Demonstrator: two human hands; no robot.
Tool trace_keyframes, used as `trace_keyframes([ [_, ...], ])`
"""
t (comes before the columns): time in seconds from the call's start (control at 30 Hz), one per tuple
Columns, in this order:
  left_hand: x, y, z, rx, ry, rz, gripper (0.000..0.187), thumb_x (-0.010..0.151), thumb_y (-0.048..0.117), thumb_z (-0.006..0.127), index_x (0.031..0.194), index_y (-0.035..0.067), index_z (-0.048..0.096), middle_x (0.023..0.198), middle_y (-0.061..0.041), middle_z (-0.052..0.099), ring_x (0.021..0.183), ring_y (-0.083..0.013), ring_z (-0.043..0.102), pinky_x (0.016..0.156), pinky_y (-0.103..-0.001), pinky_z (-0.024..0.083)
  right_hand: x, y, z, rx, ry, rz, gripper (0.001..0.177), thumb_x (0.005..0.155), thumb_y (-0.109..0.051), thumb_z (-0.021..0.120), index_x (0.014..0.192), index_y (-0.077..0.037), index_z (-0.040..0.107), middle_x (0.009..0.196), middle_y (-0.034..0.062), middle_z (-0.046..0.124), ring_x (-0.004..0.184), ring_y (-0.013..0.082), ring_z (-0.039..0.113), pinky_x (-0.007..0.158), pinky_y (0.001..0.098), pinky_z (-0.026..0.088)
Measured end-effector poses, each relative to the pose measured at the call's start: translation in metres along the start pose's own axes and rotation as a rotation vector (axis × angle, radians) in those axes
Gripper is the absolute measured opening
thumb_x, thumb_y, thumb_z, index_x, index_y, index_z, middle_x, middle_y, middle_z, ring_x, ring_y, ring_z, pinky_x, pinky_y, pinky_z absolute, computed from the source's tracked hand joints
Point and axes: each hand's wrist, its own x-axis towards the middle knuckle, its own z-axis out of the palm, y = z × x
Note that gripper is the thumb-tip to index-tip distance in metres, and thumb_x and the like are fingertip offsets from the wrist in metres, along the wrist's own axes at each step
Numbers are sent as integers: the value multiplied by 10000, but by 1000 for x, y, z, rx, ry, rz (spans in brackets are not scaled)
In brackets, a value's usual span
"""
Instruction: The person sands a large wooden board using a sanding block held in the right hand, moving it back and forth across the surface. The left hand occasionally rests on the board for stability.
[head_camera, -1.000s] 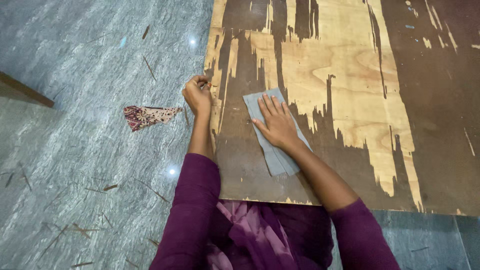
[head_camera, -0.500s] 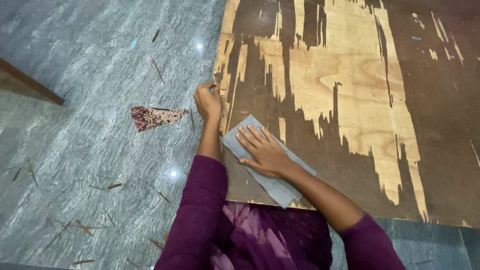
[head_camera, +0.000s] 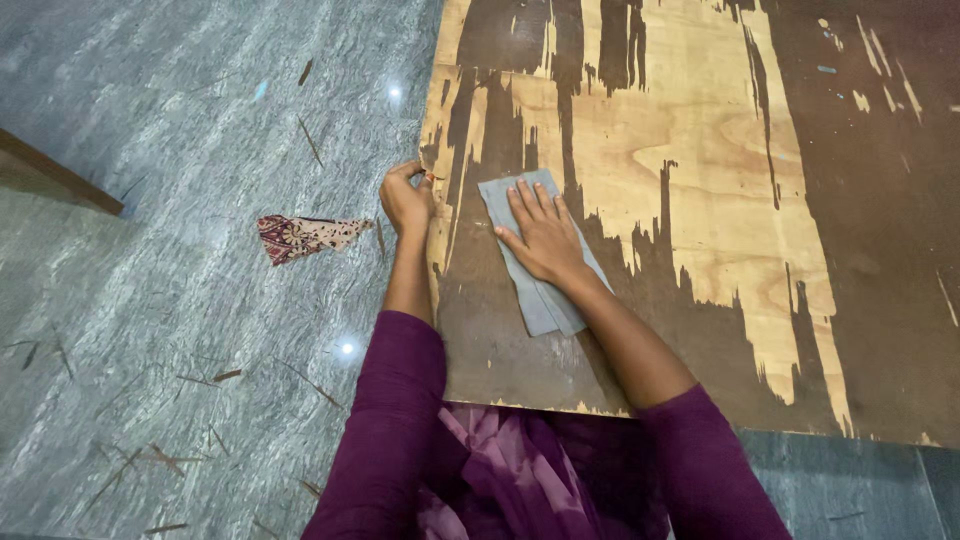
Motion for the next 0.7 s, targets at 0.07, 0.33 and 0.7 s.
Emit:
trace_keyframes([
  [0.07, 0, 4, -2, 5, 8, -16, 261, 711, 80, 866, 965, 51, 813, 1101, -162, 765, 1066, -335, 710, 950, -395, 522, -21, -3, -2, -18, 3, -17, 782, 1024, -612, 377, 1618, -110, 295, 1702, 110, 221, 1575, 319, 159, 1261, 520, 125],
  [0.33, -12, 76, -36, 1, 123, 225, 438, 779, 89, 810, 1190, 3, 683, 1183, -213, 669, 1122, -401, 595, 982, -479, 437, -94, -38, -17, -72, -32, -316, 849, 1009, -649, 384, 1596, -46, 268, 1671, 194, 206, 1534, 379, 148, 1205, 561, 116],
  [0.7, -146, 306, -136, -1208, -1296, 693, 287, 980, 245, 643, 1209, 87, 711, 1181, -65, 733, 1039, -143, 704, 940, -297, 587, 5, 2, 8, -45, -41, -271, 732, 1046, -576, 330, 1621, -128, 270, 1706, 98, 217, 1570, 313, 158, 1248, 524, 109],
])
